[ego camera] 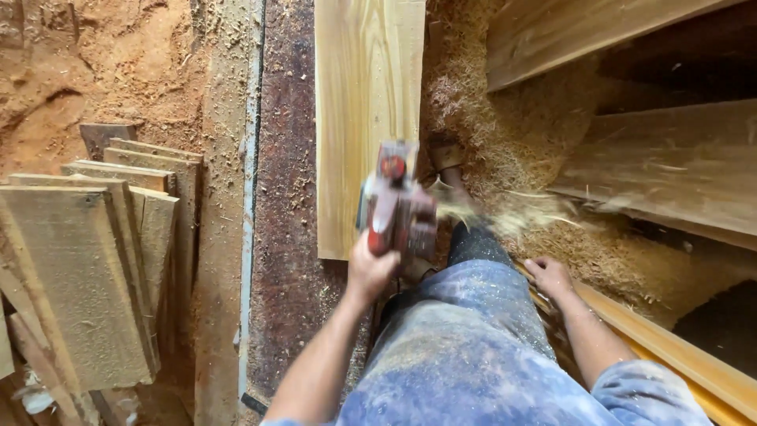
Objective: Planing wooden boards using an electric hand planer in a workshop environment.
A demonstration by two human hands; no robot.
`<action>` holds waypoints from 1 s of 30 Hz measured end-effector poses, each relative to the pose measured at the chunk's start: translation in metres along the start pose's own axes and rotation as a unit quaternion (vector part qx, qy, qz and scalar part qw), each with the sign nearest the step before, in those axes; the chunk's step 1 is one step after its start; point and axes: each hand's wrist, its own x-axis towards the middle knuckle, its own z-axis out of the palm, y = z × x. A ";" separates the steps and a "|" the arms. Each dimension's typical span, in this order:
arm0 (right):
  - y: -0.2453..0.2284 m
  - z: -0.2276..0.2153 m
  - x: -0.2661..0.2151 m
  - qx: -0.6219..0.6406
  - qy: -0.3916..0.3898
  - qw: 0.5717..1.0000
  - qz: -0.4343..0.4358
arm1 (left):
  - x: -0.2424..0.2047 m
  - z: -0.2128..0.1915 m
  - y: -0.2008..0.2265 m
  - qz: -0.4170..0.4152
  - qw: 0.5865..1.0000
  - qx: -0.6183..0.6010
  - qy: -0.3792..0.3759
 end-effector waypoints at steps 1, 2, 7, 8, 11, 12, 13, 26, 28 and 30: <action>-0.009 -0.003 -0.008 0.001 0.001 1.000 0.000 | -0.017 -0.004 -0.007 0.001 1.000 0.000 -0.001; -0.018 -0.007 -0.015 0.004 -0.010 1.000 -0.001 | -0.034 -0.008 -0.013 -0.042 0.998 0.042 0.014; -0.029 -0.010 -0.017 0.021 -0.011 1.000 -0.018 | -0.055 -0.013 -0.072 -0.089 0.988 0.110 0.054; -0.029 -0.009 -0.015 0.033 -0.007 0.999 -0.021 | -0.049 -0.011 -0.071 -0.065 0.990 0.105 0.061; -0.038 -0.018 -0.023 0.052 -0.003 0.999 -0.015 | -0.020 -0.002 -0.053 -0.018 0.992 0.106 0.067; -0.044 -0.023 -0.027 0.059 -0.002 0.998 -0.010 | -0.008 0.001 -0.045 0.006 0.992 0.109 0.069; -0.036 -0.019 -0.017 0.061 -0.003 0.998 -0.007 | 0.006 0.004 -0.029 0.005 0.992 0.111 0.066; -0.058 -0.043 0.008 0.066 -0.001 0.996 0.061 | 0.261 0.048 0.134 0.098 0.990 0.037 0.094; -0.064 -0.051 0.008 0.077 -0.004 0.995 0.067 | 0.313 0.060 0.165 0.096 0.989 0.029 0.104; -0.075 -0.058 0.005 0.126 -0.009 0.988 0.085 | 0.364 0.068 0.202 0.110 0.991 0.039 0.066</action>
